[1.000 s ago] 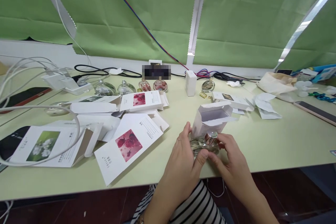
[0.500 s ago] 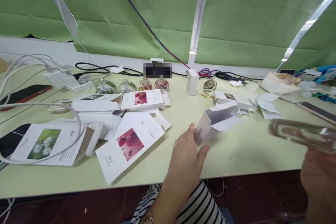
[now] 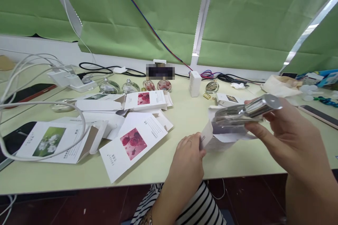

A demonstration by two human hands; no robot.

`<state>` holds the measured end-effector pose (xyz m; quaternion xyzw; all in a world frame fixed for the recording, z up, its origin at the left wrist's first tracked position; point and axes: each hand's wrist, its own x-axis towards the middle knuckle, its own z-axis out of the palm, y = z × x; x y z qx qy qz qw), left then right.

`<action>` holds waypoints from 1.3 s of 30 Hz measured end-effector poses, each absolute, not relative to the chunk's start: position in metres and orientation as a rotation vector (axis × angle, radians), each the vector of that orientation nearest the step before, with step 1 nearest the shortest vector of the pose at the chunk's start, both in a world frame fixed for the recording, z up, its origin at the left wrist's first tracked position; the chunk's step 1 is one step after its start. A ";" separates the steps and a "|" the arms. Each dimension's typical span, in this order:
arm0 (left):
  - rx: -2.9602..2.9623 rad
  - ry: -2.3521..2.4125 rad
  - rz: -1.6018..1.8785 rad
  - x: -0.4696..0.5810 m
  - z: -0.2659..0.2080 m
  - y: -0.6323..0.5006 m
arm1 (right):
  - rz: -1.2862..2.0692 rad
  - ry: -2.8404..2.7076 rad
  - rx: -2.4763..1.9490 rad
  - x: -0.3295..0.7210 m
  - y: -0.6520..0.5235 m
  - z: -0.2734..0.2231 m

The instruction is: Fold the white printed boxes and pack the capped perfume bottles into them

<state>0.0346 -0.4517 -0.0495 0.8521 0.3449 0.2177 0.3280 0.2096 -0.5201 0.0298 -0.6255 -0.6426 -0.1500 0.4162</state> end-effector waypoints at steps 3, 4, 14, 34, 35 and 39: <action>2.238 0.909 0.556 0.035 -0.049 -0.452 | -0.305 -1.738 -1.589 0.211 -0.519 0.033; 2.239 0.911 0.556 0.035 -0.049 -0.452 | -0.298 -1.785 -1.595 0.209 -0.520 0.035; 2.270 0.881 0.614 0.034 -0.052 -0.451 | -0.310 -2.073 -1.582 0.201 -0.517 0.044; 2.356 0.814 0.704 0.034 -0.059 -0.452 | -0.345 -2.347 -1.497 0.203 -0.536 0.025; 2.358 0.823 0.692 0.034 -0.059 -0.453 | -0.371 -2.351 -1.494 0.205 -0.534 0.021; 2.375 0.836 0.665 0.034 -0.058 -0.453 | -0.427 -2.330 -1.481 0.208 -0.530 0.012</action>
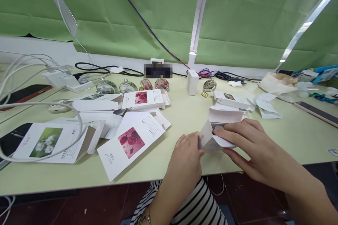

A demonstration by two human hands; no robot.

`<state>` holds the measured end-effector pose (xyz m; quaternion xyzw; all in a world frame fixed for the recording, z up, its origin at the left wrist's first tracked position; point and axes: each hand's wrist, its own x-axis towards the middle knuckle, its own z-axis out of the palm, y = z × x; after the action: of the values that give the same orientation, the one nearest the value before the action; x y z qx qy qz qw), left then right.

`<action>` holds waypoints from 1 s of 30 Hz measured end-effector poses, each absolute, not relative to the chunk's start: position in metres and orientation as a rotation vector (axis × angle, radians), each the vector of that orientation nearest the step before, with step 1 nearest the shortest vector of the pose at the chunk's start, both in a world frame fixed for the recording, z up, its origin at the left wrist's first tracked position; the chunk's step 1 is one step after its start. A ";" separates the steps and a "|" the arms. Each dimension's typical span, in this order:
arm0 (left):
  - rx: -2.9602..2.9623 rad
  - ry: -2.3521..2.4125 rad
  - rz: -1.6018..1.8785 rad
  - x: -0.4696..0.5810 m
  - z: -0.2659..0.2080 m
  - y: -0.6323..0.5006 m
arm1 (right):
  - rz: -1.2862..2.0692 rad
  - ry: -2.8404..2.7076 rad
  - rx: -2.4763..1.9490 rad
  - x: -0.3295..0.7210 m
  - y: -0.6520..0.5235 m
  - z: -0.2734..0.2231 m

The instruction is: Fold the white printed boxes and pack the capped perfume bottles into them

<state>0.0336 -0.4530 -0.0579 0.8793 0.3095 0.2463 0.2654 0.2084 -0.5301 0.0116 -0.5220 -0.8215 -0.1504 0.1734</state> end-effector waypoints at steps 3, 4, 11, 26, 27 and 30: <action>2.376 0.841 0.656 0.033 -0.057 -0.453 | -0.442 -2.317 -1.492 0.207 -0.530 0.010; 2.374 0.844 0.647 0.033 -0.057 -0.453 | -0.445 -2.312 -1.498 0.207 -0.530 0.010; 2.366 0.854 0.581 0.034 -0.052 -0.452 | -0.483 -2.215 -1.510 0.208 -0.534 0.009; 2.345 0.903 0.661 0.034 -0.058 -0.451 | 0.099 -1.219 -1.150 0.206 -0.515 -0.066; 2.318 0.923 0.741 0.031 -0.059 -0.451 | 0.190 -1.209 -1.157 0.203 -0.515 -0.070; 2.279 0.882 1.018 0.009 -0.063 -0.460 | 0.305 -1.197 -1.160 0.198 -0.515 -0.075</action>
<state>0.0086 -0.4602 -0.0632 0.8347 0.3232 0.3729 0.2443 0.1984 -0.5151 -0.0748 -0.5131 -0.5295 0.1351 0.6619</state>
